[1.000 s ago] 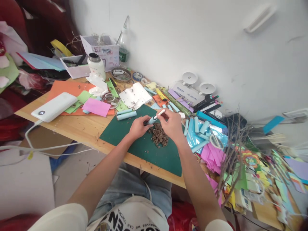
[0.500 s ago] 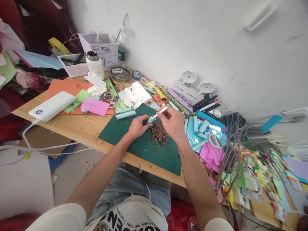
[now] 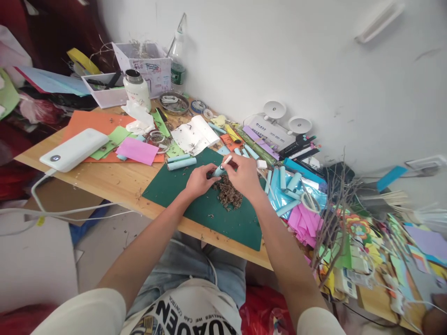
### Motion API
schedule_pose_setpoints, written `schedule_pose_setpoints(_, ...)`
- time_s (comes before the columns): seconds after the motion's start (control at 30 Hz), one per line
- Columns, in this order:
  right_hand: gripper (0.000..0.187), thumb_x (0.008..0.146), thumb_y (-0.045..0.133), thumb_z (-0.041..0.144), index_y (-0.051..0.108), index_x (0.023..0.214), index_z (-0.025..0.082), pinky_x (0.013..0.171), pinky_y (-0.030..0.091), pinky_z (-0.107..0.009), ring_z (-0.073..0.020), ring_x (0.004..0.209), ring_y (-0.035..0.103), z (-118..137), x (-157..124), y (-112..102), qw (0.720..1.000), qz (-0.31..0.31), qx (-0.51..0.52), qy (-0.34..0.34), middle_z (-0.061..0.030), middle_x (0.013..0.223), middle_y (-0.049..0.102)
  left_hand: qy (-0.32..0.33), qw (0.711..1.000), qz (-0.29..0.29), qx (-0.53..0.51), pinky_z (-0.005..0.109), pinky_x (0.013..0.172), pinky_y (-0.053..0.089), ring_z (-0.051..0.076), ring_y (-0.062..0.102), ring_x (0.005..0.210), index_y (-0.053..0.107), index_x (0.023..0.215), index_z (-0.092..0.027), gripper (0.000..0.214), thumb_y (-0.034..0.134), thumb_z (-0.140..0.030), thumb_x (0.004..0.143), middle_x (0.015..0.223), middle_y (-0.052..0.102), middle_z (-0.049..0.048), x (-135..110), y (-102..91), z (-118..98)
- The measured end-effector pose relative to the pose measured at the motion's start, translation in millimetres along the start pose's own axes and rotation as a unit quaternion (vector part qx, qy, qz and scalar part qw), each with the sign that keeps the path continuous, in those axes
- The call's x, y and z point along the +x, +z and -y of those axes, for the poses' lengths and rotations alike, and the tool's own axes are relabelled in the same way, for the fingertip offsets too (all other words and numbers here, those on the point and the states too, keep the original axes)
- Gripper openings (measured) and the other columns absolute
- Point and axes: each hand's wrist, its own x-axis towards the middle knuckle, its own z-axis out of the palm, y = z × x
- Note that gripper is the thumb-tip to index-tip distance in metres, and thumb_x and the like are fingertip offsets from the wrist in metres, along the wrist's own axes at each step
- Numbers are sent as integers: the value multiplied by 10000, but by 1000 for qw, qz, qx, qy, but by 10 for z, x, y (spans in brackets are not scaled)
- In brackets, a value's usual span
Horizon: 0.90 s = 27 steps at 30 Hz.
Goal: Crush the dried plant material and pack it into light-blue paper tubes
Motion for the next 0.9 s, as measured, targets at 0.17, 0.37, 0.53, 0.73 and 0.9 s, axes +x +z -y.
schedule_pose_setpoints(0.17,87,850,586,235,666,822,214,636,400,-291,-173,617,576,7,-23,-18,1000,-6,-16,15,-8,680,662,1,1000,2,5,271,705,482,185,639,809,672,994,-237,210,739,-295,804,881,727,-4,-6,-13,-22)
schedule_pose_setpoints(0.37,61,832,599,234,648,799,217,626,418,-295,-174,595,588,-34,9,-25,999,14,5,33,1,640,654,-1,1000,-1,10,274,713,478,182,633,801,677,1006,-238,222,743,-304,805,888,722,2,-3,0,-8)
schedule_pose_setpoints(0.53,71,842,577,239,634,806,217,642,471,-297,-176,617,639,-79,-23,86,994,-12,93,49,6,654,651,1,1000,0,-1,267,702,473,168,621,770,676,996,-235,208,735,-302,808,877,717,-5,2,0,-6)
schedule_pose_setpoints(0.73,60,837,602,256,643,820,217,645,501,-300,-180,624,651,-101,-15,105,991,-22,124,48,5,655,650,-2,1000,1,-5,270,691,474,174,625,771,675,985,-229,200,727,-311,809,877,722,0,1,-14,-31)
schedule_pose_setpoints(0.9,61,841,605,246,647,811,214,631,494,-289,-169,603,641,-107,-3,121,990,-32,132,35,10,644,644,-8,1000,-2,-4,268,689,470,175,629,775,675,982,-229,212,740,-313,799,871,719,-3,2,-11,-33)
